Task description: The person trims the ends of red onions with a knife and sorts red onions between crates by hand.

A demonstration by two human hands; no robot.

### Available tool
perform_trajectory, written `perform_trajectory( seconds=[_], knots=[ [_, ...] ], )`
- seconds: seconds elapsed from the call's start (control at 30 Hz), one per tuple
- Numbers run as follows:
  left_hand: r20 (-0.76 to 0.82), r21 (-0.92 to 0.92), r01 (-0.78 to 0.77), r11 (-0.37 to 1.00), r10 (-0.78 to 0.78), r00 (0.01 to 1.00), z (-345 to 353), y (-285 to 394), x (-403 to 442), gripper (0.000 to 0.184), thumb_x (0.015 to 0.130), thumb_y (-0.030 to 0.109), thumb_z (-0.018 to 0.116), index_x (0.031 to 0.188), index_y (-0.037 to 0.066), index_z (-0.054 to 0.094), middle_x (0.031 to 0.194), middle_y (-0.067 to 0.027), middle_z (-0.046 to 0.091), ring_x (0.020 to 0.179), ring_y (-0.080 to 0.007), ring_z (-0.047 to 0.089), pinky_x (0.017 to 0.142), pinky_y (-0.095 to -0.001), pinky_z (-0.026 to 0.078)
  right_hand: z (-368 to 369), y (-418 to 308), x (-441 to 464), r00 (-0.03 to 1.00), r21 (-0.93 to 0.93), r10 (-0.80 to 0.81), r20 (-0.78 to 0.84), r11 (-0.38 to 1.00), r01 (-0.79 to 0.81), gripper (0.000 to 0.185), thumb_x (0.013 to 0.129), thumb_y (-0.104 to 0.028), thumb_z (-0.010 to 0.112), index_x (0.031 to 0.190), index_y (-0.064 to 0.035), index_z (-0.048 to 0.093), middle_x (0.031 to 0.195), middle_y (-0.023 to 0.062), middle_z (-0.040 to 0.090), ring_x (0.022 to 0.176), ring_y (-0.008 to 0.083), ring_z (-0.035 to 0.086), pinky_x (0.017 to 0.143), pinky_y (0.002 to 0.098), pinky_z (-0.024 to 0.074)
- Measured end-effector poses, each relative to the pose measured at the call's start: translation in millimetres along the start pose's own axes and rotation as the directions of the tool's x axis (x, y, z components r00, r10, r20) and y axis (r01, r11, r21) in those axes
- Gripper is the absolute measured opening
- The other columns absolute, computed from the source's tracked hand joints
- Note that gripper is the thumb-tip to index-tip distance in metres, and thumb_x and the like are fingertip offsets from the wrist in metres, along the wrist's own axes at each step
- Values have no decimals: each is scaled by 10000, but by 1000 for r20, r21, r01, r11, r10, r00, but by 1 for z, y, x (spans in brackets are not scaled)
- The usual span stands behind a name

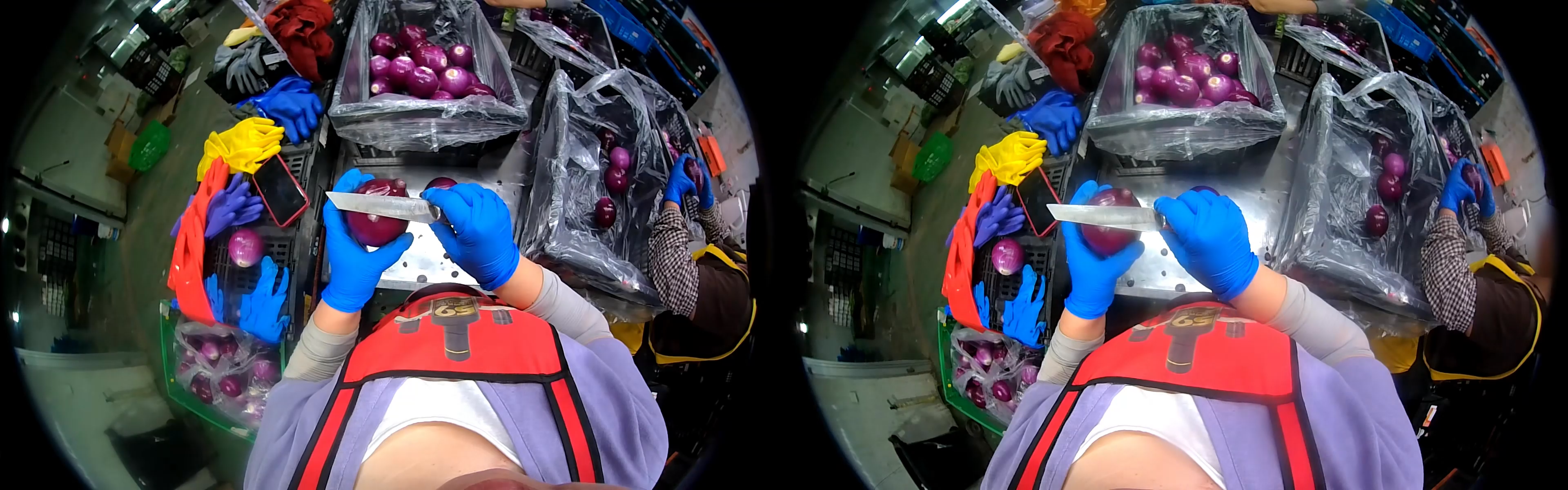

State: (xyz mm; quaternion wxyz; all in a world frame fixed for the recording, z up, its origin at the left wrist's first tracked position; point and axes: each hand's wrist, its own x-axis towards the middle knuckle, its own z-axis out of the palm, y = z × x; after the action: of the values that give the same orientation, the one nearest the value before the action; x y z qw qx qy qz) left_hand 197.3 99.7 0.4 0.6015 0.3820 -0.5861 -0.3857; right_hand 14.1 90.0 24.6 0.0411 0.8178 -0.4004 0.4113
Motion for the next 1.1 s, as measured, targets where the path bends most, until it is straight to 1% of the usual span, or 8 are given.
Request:
perform_trajectory(
  seconds=[0.37, 0.6, 0.7, 0.77, 0.9, 1.0, 1.07, 1.1],
  knots=[
    [-16, 47, -76, 996, 77, 997, 1, -4, -1, 934, 574, -6, 782, 1369, 75, 297, 1301, -114, 436, 1208, -234, 457, 1009, -366, 426, 3, -2, 2, 999, -13, 24, 42, 1000, -24, 297, 697, -117, 681, 965, -108, 554, 757, 56, 527, 698, 249, 547, 578, 362, 408],
    [-3, 5, -102, 995, 102, 995, 0, -4, -1, 953, 577, 22, 809, 1379, 74, 297, 1316, -108, 430, 1217, -231, 450, 1010, -362, 423, 6, -1, 0, 998, -19, 34, 47, 999, -33, 308, 699, -106, 677, 979, -109, 550, 738, 55, 513, 674, 248, 540, 574, 367, 409],
    [2, -89, -40, 995, 40, 999, -1, 0, -2, 960, 589, 70, 830, 1389, 73, 300, 1320, -108, 437, 1216, -235, 457, 1008, -364, 426, 6, 0, -1, 998, -21, 41, 44, 999, -40, 310, 700, -100, 672, 986, -106, 553, 736, 57, 512, 668, 251, 537, 577, 369, 409],
    [43, -266, 87, 960, -78, 996, -3, 2, -2, 955, 622, 109, 843, 1404, 64, 297, 1382, -116, 385, 1262, -263, 422, 1032, -391, 408, 6, 3, -3, 998, -18, 48, 46, 999, -47, 313, 699, -96, 670, 990, -103, 555, 736, 58, 514, 668, 253, 536, 581, 372, 409],
    [48, -339, 124, 933, -114, 992, -5, 1, 2, 953, 610, 170, 846, 1400, 39, 327, 1307, -99, 466, 1188, -235, 490, 1001, -363, 433, 3, 8, -9, 997, -38, 44, 62, 998, -42, 337, 689, -87, 669, 1007, -96, 558, 743, 65, 514, 670, 257, 535, 591, 379, 411],
    [118, -397, 216, 892, -184, 976, -6, 5, 4, 981, 612, 232, 848, 1406, 14, 317, 1310, -90, 466, 1185, -225, 494, 997, -358, 430, 3, 9, -10, 999, -62, 10, 34, 998, -8, 351, 683, -84, 668, 1016, -95, 558, 756, 65, 520, 676, 253, 534, 593, 377, 411],
    [222, -437, 313, 843, -236, 946, -8, 8, 5, 1008, 616, 299, 842, 1412, -1, 301, 1301, -88, 477, 1181, -222, 500, 991, -353, 427, 3, 8, -9, 1000, -76, -12, 19, 997, 13, 356, 682, -84, 668, 1020, -96, 558, 765, 65, 527, 681, 250, 534, 592, 373, 410],
    [223, -436, 314, 843, -236, 946, -9, 7, 6, 1008, 616, 299, 842, 1412, -1, 301, 1301, -88, 477, 1181, -222, 500, 991, -353, 427, 3, 8, -8, 1000, -80, -16, 24, 997, 18, 356, 680, -84, 666, 1020, -94, 560, 773, 62, 535, 692, 245, 538, 592, 368, 410]
  ],
)
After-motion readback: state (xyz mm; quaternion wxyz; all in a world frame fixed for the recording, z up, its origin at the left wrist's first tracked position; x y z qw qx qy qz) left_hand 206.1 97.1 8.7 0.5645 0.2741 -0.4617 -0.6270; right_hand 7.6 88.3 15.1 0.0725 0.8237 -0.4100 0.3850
